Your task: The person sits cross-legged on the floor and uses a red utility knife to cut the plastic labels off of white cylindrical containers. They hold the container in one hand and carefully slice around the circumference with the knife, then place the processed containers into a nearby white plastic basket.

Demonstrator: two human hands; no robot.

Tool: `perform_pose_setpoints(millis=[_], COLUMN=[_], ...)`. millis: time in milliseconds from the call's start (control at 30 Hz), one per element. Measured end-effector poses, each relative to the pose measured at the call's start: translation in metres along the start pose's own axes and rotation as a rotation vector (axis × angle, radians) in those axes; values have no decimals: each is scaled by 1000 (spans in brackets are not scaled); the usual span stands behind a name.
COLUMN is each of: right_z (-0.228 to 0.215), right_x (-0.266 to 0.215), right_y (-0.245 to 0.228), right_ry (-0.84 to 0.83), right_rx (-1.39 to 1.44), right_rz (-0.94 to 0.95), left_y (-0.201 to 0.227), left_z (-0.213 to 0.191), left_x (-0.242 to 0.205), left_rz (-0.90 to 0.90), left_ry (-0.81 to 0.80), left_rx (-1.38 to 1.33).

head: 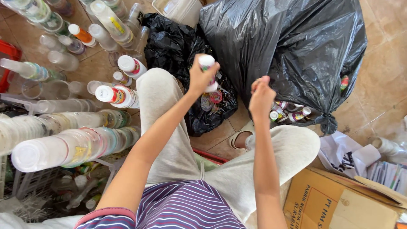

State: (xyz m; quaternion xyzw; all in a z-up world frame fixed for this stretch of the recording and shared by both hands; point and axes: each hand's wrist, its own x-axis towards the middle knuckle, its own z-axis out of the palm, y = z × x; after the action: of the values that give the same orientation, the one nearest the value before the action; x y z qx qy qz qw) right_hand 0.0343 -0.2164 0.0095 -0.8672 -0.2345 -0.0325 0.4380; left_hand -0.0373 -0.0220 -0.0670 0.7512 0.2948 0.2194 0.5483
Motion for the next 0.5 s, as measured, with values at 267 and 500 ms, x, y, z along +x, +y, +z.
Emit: perform_pose_setpoints(millis=[267,500], right_z=[57,76], right_x=[-29,-33], right_y=[-1,1], right_ry=[-52,5], right_rx=[-189,-215], right_rz=[-187,-282], left_y=[36,46], left_z=[7,7], left_x=[2,2], left_rz=[-105,-210], left_ry=[459,596], left_rx=[-558,-613])
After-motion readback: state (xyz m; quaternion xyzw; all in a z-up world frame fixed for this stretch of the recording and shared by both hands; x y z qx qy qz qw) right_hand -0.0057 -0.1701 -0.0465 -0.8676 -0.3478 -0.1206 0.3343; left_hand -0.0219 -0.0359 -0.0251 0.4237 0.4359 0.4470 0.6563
